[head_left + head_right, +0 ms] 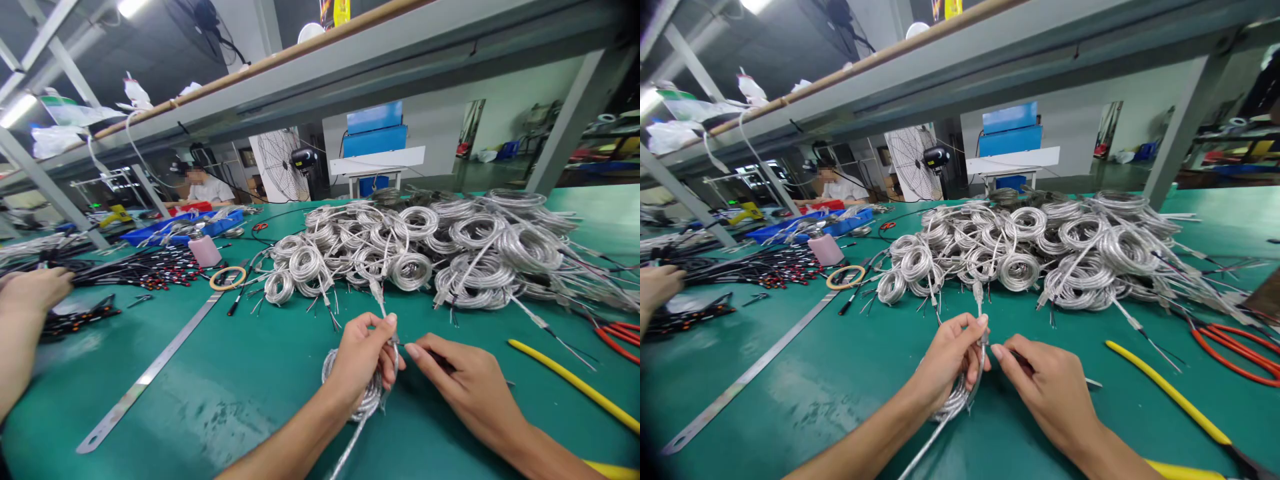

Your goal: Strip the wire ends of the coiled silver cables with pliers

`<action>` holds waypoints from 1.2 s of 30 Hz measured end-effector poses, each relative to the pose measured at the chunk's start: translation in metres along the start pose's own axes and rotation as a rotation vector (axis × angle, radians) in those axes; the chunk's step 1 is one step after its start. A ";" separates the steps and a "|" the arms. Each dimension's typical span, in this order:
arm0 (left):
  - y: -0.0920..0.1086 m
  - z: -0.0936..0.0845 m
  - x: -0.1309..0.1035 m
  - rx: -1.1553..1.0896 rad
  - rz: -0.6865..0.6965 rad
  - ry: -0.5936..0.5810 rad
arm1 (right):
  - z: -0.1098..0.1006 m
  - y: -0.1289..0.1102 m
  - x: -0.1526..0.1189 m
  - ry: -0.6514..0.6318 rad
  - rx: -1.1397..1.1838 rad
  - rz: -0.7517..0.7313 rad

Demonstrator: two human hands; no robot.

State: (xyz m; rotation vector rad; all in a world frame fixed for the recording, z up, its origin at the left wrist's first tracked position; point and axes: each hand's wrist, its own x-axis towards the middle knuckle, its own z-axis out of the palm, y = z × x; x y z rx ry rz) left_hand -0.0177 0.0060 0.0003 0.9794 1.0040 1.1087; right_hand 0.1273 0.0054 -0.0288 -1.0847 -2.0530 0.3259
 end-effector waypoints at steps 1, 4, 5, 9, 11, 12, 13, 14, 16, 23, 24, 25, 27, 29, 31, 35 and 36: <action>0.000 0.000 0.000 0.001 0.000 -0.001 | 0.000 0.000 0.000 -0.004 -0.002 0.005; 0.001 0.000 0.000 0.006 -0.002 0.001 | 0.000 -0.001 0.000 -0.014 -0.004 0.012; 0.001 0.000 -0.001 0.010 -0.004 0.002 | 0.000 -0.001 0.000 -0.014 -0.003 0.007; 0.001 0.000 0.000 0.020 -0.005 -0.011 | -0.001 -0.001 0.001 -0.008 -0.003 -0.020; 0.001 0.000 0.000 0.022 -0.006 -0.014 | -0.002 -0.001 0.001 -0.011 -0.004 -0.026; 0.001 0.000 0.001 0.024 -0.008 -0.014 | -0.002 -0.001 0.001 -0.015 -0.003 -0.024; 0.001 0.000 0.001 0.027 -0.010 -0.013 | -0.002 -0.001 0.001 -0.016 0.001 -0.022; 0.002 0.000 0.001 0.030 -0.011 -0.013 | -0.002 -0.001 0.001 -0.016 0.004 -0.021; 0.002 0.001 0.000 0.036 -0.009 -0.020 | -0.002 -0.001 0.001 -0.019 0.013 -0.016; 0.004 0.000 -0.002 0.067 -0.001 -0.029 | -0.003 -0.002 0.002 -0.038 0.058 -0.024; 0.004 0.000 -0.002 0.068 -0.001 -0.032 | -0.003 -0.002 0.002 -0.042 0.061 -0.026; 0.004 0.000 -0.002 0.070 -0.001 -0.034 | -0.003 -0.002 0.002 -0.048 0.063 -0.025; 0.003 0.000 -0.001 0.077 -0.002 -0.039 | -0.003 -0.002 0.002 -0.055 0.065 -0.025; 0.003 0.000 -0.001 0.091 0.003 -0.034 | -0.002 -0.002 0.002 -0.062 0.068 -0.026; 0.002 0.000 -0.001 0.102 0.014 -0.028 | -0.002 -0.002 0.002 -0.067 0.076 -0.029; 0.001 0.001 -0.001 0.108 0.023 -0.031 | -0.002 -0.001 0.004 -0.088 0.087 -0.020; 0.001 0.001 -0.001 0.108 0.023 -0.032 | -0.002 -0.001 0.004 -0.096 0.089 -0.018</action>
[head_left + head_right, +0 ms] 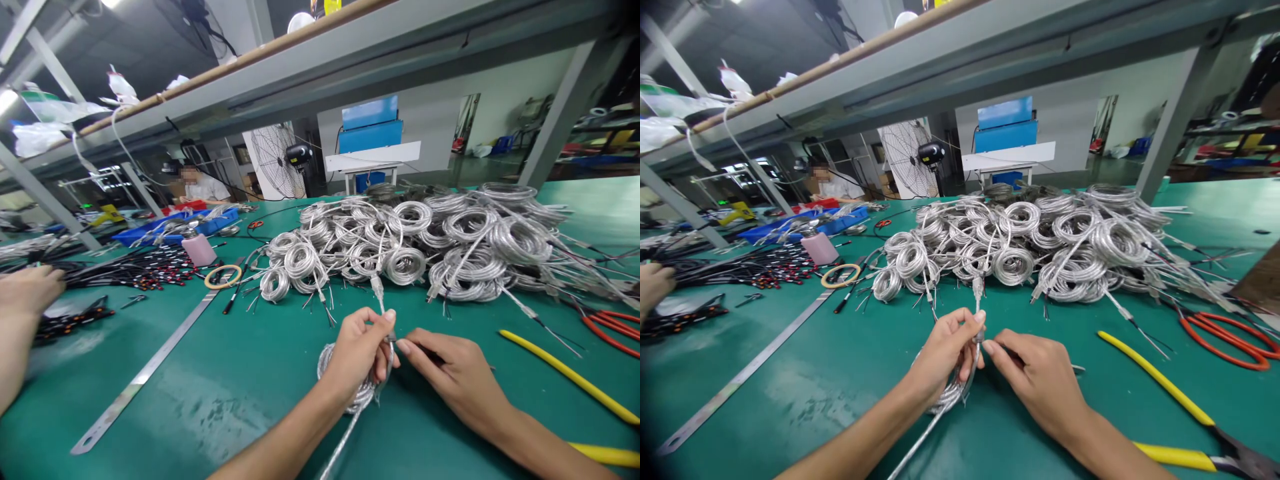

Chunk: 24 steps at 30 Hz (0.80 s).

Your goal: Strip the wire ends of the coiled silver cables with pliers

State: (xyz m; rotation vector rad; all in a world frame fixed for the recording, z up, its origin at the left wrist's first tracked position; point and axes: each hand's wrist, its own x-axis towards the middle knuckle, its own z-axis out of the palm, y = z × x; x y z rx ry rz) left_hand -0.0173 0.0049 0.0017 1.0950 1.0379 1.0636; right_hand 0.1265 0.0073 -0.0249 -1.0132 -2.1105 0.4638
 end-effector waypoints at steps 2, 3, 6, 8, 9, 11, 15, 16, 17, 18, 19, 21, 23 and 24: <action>0.000 0.001 0.000 -0.003 0.007 0.005 | -0.001 0.000 0.000 0.001 0.012 -0.008; 0.000 0.001 -0.001 -0.005 0.015 0.010 | -0.001 -0.001 0.000 0.010 0.021 -0.019; -0.001 0.003 -0.001 -0.014 0.036 0.026 | -0.003 -0.003 -0.002 0.040 0.051 -0.070; -0.001 0.003 -0.002 -0.024 0.039 0.036 | -0.004 -0.003 -0.004 0.045 0.053 -0.096; -0.001 0.003 -0.002 -0.031 0.039 0.042 | -0.004 -0.004 -0.004 0.045 0.047 -0.109; -0.002 0.002 -0.001 -0.048 0.039 0.052 | -0.003 -0.004 -0.004 0.056 0.023 -0.137; -0.002 0.002 -0.001 -0.072 0.037 0.050 | -0.001 -0.002 -0.003 0.095 -0.005 -0.165; -0.002 0.002 0.000 -0.074 0.035 0.049 | -0.001 -0.002 -0.002 0.099 -0.004 -0.162; -0.001 0.002 0.000 -0.076 0.033 0.050 | -0.001 -0.002 -0.002 0.101 -0.002 -0.160; -0.001 0.002 0.000 -0.078 0.034 0.050 | 0.000 -0.002 -0.002 0.103 -0.002 -0.157; -0.001 0.002 0.000 -0.079 0.035 0.049 | 0.000 -0.002 -0.002 0.105 -0.002 -0.153; 0.000 0.002 -0.001 -0.082 0.038 0.049 | -0.001 -0.002 -0.002 0.105 -0.003 -0.141; 0.000 0.001 -0.001 -0.084 0.041 0.050 | -0.001 -0.002 -0.002 0.102 0.001 -0.129; 0.000 0.001 -0.001 -0.084 0.043 0.052 | -0.001 -0.002 -0.002 0.102 0.005 -0.124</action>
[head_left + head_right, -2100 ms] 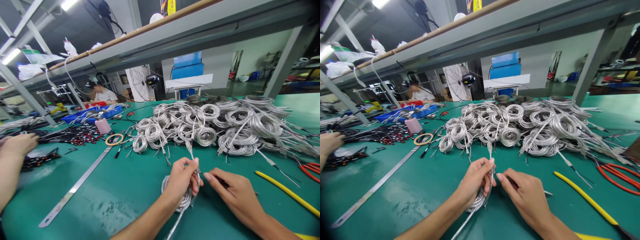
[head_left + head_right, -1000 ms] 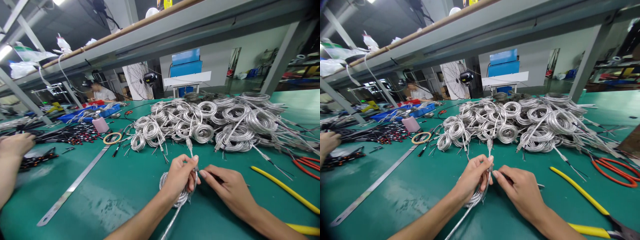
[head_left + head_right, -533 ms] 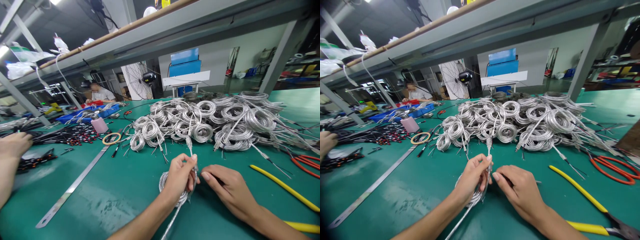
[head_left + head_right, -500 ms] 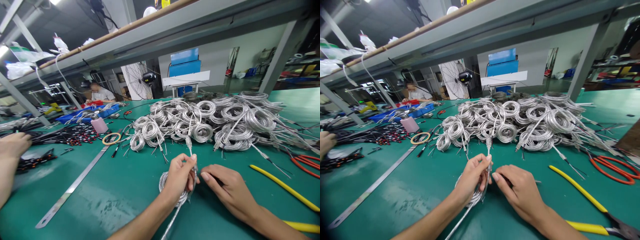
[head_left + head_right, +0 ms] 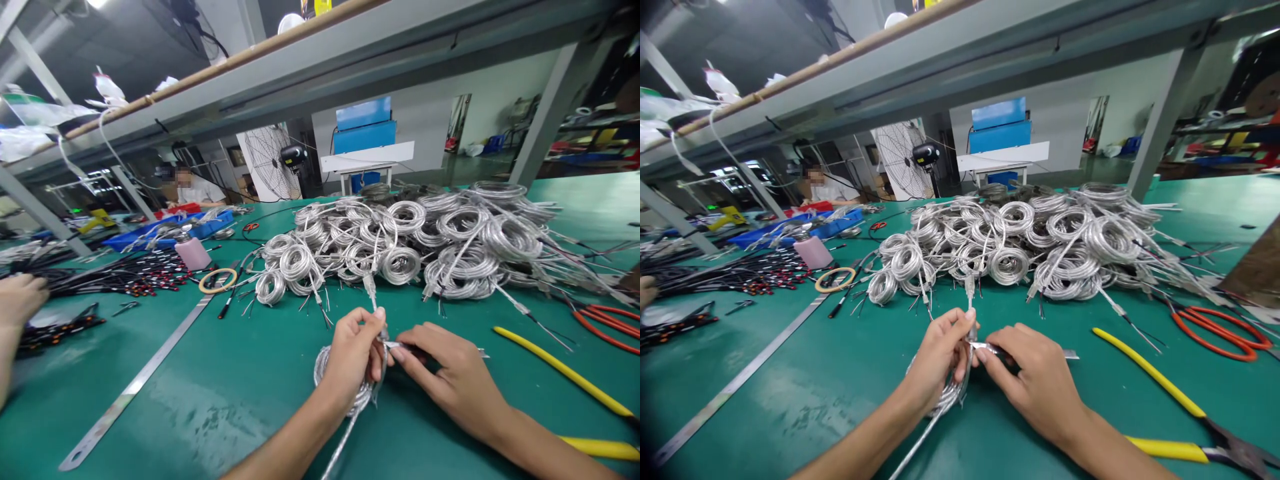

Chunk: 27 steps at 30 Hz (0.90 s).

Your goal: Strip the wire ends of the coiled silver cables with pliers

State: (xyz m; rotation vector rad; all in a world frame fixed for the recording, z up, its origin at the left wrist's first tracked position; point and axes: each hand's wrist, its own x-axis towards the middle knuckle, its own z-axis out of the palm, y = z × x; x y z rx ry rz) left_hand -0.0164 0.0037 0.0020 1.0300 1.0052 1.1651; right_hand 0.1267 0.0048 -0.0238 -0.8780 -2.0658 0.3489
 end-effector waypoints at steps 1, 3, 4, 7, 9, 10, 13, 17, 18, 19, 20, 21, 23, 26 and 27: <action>0.000 0.000 0.000 -0.001 0.002 0.003 | 0.000 0.000 0.000 0.000 0.002 0.003; -0.001 -0.001 0.000 -0.001 0.007 0.010 | 0.001 0.002 0.000 0.012 -0.002 0.008; -0.001 -0.001 0.000 0.001 0.009 0.015 | 0.001 0.003 0.000 0.019 -0.007 0.010; -0.002 -0.001 -0.001 0.013 0.012 0.015 | 0.002 0.004 -0.001 0.023 -0.009 0.023; -0.002 0.000 0.000 0.019 0.014 0.006 | 0.002 0.004 -0.002 0.014 0.001 0.028; -0.002 0.000 0.000 0.020 0.013 0.001 | 0.002 0.004 -0.002 0.015 0.002 0.028; -0.001 0.000 0.000 0.024 0.004 -0.008 | 0.001 0.003 -0.001 0.038 -0.011 0.010; 0.000 0.000 0.000 0.016 -0.012 0.010 | 0.001 0.003 0.000 0.089 -0.015 -0.050; 0.000 0.000 0.000 0.009 -0.015 0.016 | 0.001 0.003 0.000 0.098 -0.018 -0.059; 0.000 -0.001 0.000 0.002 -0.017 0.019 | 0.001 0.003 -0.001 0.104 -0.024 -0.062; 0.001 -0.001 0.000 -0.003 -0.018 0.021 | 0.000 0.003 -0.001 0.107 -0.031 -0.061; 0.001 -0.001 0.000 -0.007 -0.019 0.021 | 0.000 0.003 -0.001 0.107 -0.036 -0.058; 0.001 -0.001 -0.001 -0.007 -0.021 0.014 | 0.001 0.002 -0.002 0.097 -0.041 -0.047; 0.000 -0.001 0.000 -0.006 -0.019 0.008 | 0.001 0.002 -0.002 0.070 -0.041 -0.030; 0.000 -0.001 0.000 -0.007 -0.019 0.007 | 0.001 0.002 -0.002 0.065 -0.044 -0.029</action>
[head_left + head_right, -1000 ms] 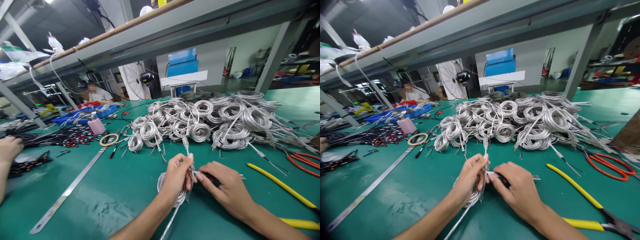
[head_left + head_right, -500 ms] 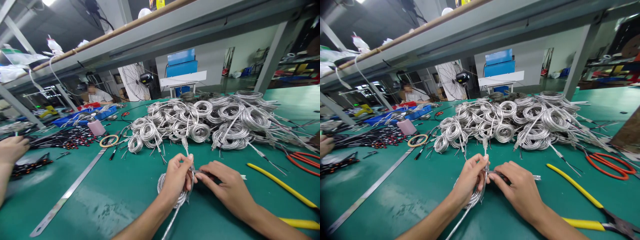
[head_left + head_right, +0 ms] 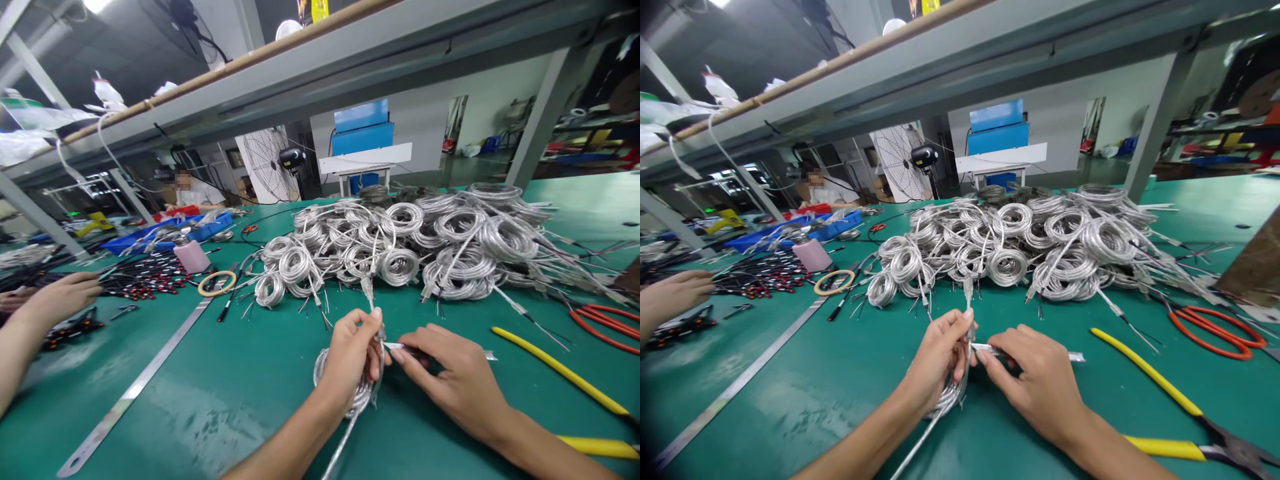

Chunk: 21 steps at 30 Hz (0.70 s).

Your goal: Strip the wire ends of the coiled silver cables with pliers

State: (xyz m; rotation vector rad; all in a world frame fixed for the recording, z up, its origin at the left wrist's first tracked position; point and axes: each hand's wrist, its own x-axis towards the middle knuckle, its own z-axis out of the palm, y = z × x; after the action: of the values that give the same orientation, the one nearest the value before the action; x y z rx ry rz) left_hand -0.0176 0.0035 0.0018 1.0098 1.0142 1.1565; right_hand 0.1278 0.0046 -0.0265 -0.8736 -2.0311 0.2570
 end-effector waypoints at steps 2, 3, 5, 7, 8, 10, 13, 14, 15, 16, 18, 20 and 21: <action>0.000 0.000 0.000 -0.002 0.000 0.001 | 0.000 0.000 0.000 -0.009 -0.012 0.000; 0.000 0.000 0.001 -0.002 -0.001 0.003 | 0.000 0.000 0.001 -0.012 -0.020 0.005; 0.000 0.000 0.001 0.002 -0.004 0.008 | 0.000 -0.001 0.001 -0.016 -0.034 0.018; 0.000 0.001 0.001 0.006 -0.008 0.013 | 0.000 -0.001 0.001 -0.019 -0.045 0.031; 0.000 0.001 0.001 0.008 -0.010 0.015 | 0.000 -0.001 0.001 -0.020 -0.050 0.034; 0.001 0.001 0.000 0.008 -0.011 0.017 | 0.000 -0.001 0.001 -0.020 -0.058 0.032; 0.001 0.000 0.000 0.010 -0.012 0.019 | 0.000 -0.001 0.001 0.005 -0.080 0.014; 0.001 0.000 0.000 0.011 -0.013 0.020 | 0.000 -0.001 0.001 0.015 -0.089 0.005; 0.001 0.000 0.000 0.011 -0.014 0.021 | 0.000 -0.001 0.001 0.026 -0.096 -0.003; 0.001 0.000 0.000 0.011 -0.015 0.022 | 0.000 -0.001 0.001 0.037 -0.098 -0.010; 0.001 0.000 0.000 0.009 -0.018 0.020 | -0.001 -0.001 0.002 0.057 -0.087 -0.009; 0.001 0.000 0.000 0.006 -0.023 0.013 | -0.002 -0.001 0.002 0.068 -0.068 0.014; 0.001 0.000 0.000 0.004 -0.025 0.007 | -0.002 -0.002 0.003 0.068 -0.060 0.032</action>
State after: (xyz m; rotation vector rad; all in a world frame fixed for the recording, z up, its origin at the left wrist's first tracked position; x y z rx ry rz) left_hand -0.0176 0.0041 0.0032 0.9939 1.0322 1.1385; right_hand 0.1276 0.0048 -0.0230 -0.9406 -1.9720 0.1832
